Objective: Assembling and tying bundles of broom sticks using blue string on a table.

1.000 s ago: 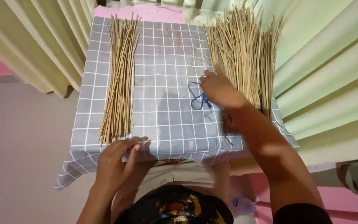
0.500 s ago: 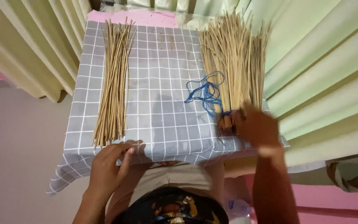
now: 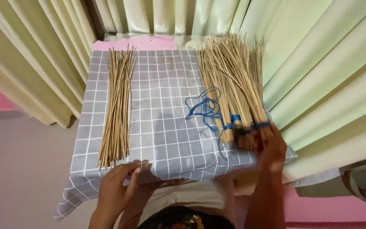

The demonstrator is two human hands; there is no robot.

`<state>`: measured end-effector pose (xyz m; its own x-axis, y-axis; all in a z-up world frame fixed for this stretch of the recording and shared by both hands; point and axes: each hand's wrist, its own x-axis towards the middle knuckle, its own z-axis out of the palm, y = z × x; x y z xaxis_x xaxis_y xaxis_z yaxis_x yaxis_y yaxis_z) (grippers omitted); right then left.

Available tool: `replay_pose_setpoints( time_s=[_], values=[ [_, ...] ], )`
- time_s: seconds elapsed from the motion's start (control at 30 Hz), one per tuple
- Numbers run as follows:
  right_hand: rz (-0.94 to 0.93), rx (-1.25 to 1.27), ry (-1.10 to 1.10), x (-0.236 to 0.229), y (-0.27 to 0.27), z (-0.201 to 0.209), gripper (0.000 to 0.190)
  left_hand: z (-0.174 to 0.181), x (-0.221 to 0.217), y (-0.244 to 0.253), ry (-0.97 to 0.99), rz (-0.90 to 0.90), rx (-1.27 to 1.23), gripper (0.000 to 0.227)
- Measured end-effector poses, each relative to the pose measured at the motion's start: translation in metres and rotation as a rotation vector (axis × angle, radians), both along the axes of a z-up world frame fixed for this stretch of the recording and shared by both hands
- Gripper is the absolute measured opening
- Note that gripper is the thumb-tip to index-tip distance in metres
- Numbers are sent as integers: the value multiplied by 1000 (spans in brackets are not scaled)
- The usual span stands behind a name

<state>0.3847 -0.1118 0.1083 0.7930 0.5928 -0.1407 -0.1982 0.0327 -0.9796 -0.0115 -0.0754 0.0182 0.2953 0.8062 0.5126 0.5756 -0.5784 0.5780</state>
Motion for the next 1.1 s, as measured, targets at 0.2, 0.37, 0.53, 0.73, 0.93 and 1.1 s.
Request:
replay_pose_setpoints(
  time_s=[0.2, 0.37, 0.53, 0.73, 0.93, 1.1],
  values=[
    [144, 183, -113, -8, 13, -40, 24, 9, 26, 3, -32, -114, -4, 22],
    [381, 160, -245, -87, 14, -4, 66, 49, 77, 23, -174, -326, -358, 35],
    [692, 384, -319, -117, 47, -59, 73, 54, 136, 66, -568, -354, -299, 45],
    [850, 283, -553, -118, 79, -60, 70, 55, 138, 88, -661, -330, -393, 52],
    [968, -11, -574, -127, 83, -27, 86, 46, 129, 90, -801, -360, -513, 52],
    [1054, -23, -284, -119, 110, -55, 87, 44, 125, 88, -878, -360, -598, 51]
  ],
)
